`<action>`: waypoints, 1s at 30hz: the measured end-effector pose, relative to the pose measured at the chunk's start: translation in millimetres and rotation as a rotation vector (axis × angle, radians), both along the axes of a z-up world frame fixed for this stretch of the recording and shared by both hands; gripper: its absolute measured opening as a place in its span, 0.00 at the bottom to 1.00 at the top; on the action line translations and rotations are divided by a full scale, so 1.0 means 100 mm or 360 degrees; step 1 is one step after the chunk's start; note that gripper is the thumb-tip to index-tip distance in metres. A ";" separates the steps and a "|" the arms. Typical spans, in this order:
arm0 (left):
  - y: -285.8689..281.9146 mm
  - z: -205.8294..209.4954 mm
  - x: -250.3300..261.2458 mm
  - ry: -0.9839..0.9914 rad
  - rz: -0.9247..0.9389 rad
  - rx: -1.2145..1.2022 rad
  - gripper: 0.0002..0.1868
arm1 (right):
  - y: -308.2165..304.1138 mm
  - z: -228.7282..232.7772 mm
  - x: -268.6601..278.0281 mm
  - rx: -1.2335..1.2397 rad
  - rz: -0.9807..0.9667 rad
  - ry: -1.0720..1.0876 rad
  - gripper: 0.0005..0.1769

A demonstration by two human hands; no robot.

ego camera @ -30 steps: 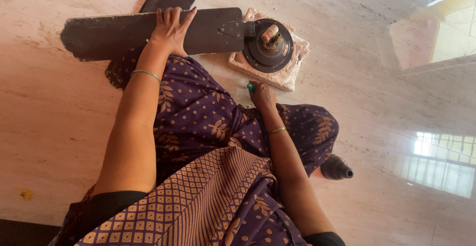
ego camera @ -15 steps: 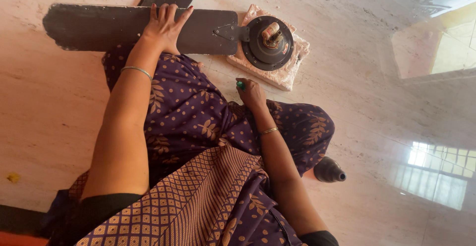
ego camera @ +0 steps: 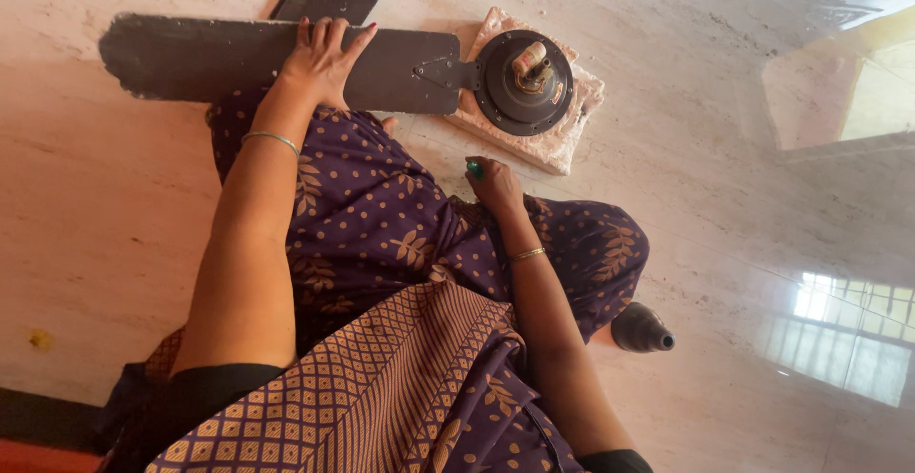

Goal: The person sits on the floor and uses a screwdriver to loosen and remove screws from the central hub of a ceiling fan. They detach one fan blade and set it aside, then continue to loosen additional screws on the hub.

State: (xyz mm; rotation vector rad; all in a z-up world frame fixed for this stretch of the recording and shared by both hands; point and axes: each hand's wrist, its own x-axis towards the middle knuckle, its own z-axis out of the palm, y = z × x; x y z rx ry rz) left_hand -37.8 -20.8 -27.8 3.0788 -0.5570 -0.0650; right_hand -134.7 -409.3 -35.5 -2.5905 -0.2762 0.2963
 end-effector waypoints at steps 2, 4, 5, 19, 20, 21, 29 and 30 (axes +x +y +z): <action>-0.01 0.00 0.04 0.0037 0.0007 -0.0020 0.88 | -0.02 0.01 0.00 -0.0005 -0.0026 -0.0004 0.18; -0.02 -0.02 0.04 0.0073 0.0025 -0.0074 0.87 | -0.05 0.00 -0.01 -0.0009 -0.0053 0.0027 0.18; -0.01 -0.02 0.06 0.0072 0.0017 -0.0057 0.87 | -0.05 -0.01 0.01 -0.0009 -0.0062 0.0038 0.18; 0.00 -0.07 0.29 0.0144 -0.0026 0.0025 0.83 | -0.08 -0.15 0.08 -0.0124 -0.0036 0.0074 0.18; -0.01 -0.05 0.31 0.0169 -0.0021 0.0035 0.84 | -0.07 -0.15 0.08 -0.0122 -0.0036 0.0075 0.18; -0.02 -0.03 0.32 0.0194 -0.0014 0.0046 0.86 | -0.07 -0.14 0.08 -0.0142 -0.0049 0.0093 0.18; -0.02 0.03 0.33 0.0216 0.0002 0.0100 0.84 | -0.03 -0.10 0.09 -0.0140 -0.0074 0.0083 0.18; -0.02 0.03 0.35 0.0240 0.0003 0.0108 0.84 | -0.03 -0.11 0.09 -0.0137 -0.0062 0.0081 0.18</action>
